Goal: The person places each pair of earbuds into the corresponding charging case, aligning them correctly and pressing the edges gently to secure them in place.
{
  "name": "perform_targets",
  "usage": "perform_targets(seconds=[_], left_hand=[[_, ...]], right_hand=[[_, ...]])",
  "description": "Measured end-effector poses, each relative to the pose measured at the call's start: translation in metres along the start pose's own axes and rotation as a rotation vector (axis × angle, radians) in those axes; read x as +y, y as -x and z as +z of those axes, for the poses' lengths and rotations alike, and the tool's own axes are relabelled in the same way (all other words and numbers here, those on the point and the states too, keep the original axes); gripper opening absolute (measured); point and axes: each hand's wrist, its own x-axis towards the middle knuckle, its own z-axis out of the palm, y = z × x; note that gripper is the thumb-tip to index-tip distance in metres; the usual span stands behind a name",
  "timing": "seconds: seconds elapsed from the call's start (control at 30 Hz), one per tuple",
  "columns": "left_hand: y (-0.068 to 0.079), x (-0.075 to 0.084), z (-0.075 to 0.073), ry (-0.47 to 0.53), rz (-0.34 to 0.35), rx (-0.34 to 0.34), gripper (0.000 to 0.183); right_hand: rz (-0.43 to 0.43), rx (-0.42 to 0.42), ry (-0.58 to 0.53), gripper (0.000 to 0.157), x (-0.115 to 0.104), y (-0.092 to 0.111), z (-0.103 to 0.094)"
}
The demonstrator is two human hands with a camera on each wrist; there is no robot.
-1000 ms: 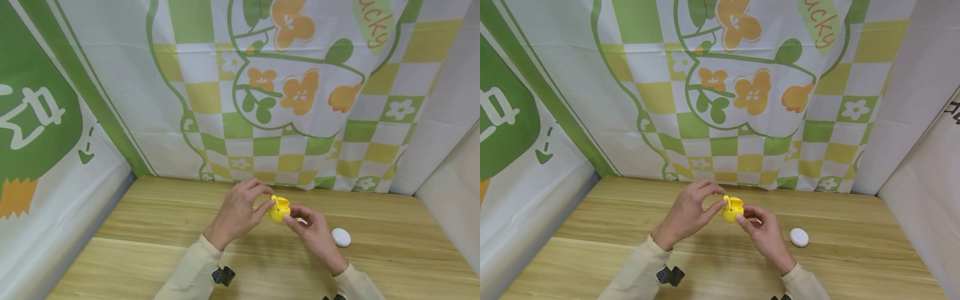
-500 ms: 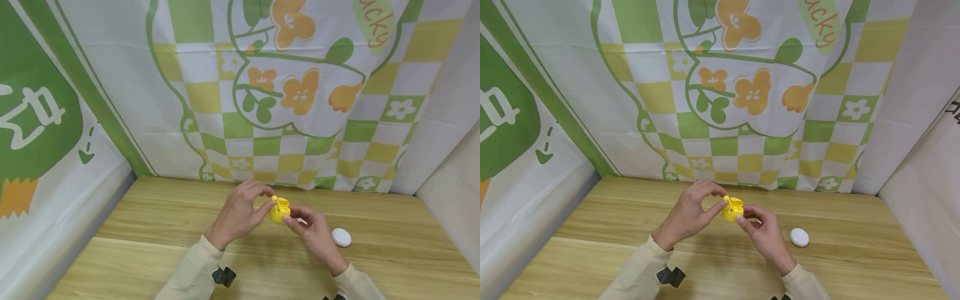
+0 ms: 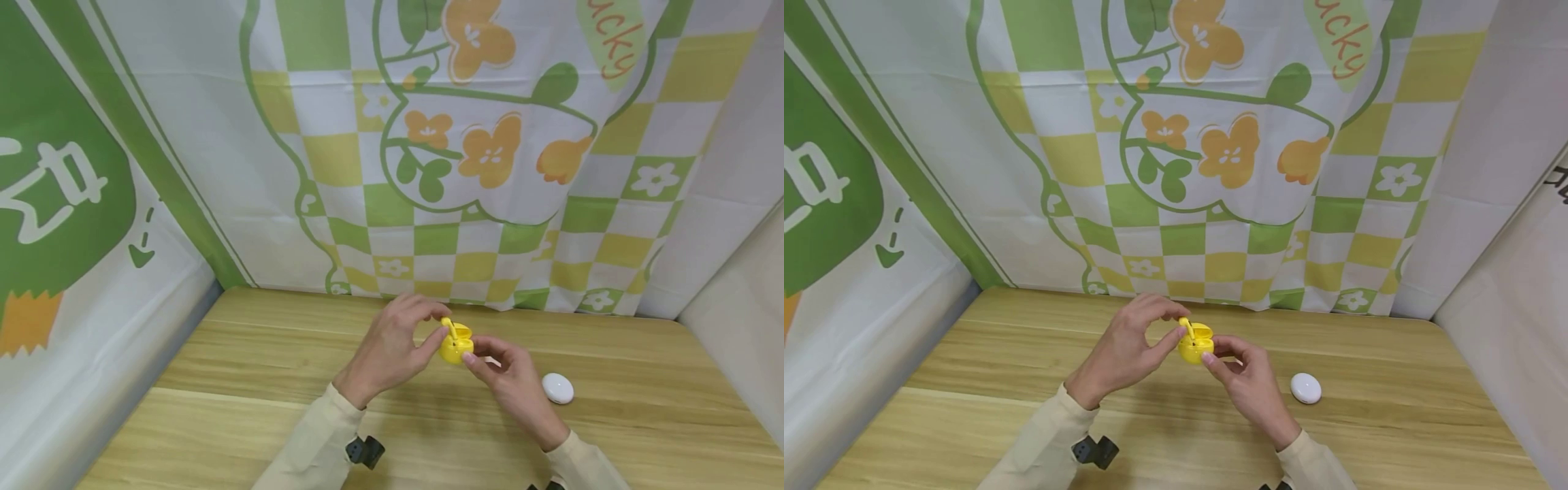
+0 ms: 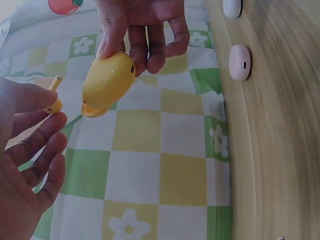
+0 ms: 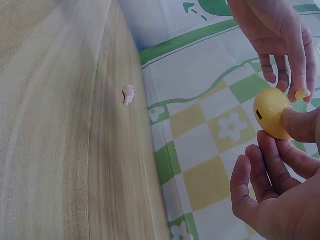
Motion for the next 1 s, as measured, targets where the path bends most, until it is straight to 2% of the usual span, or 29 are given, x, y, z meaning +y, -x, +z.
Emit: perform_targets(seconds=[0.53, 1.0], left_hand=[[-0.0039, -0.0023, 0.0014, -0.047, 0.075, -0.004, 0.017], [-0.0050, -0.0033, 0.0035, -0.077, 0.111, -0.048, 0.021]], right_hand=[[-0.012, -0.005, -0.010, 0.020, -0.0011, 0.0000, 0.0015], [-0.029, -0.010, -0.028, 0.020, -0.0030, 0.0016, 0.0039]])
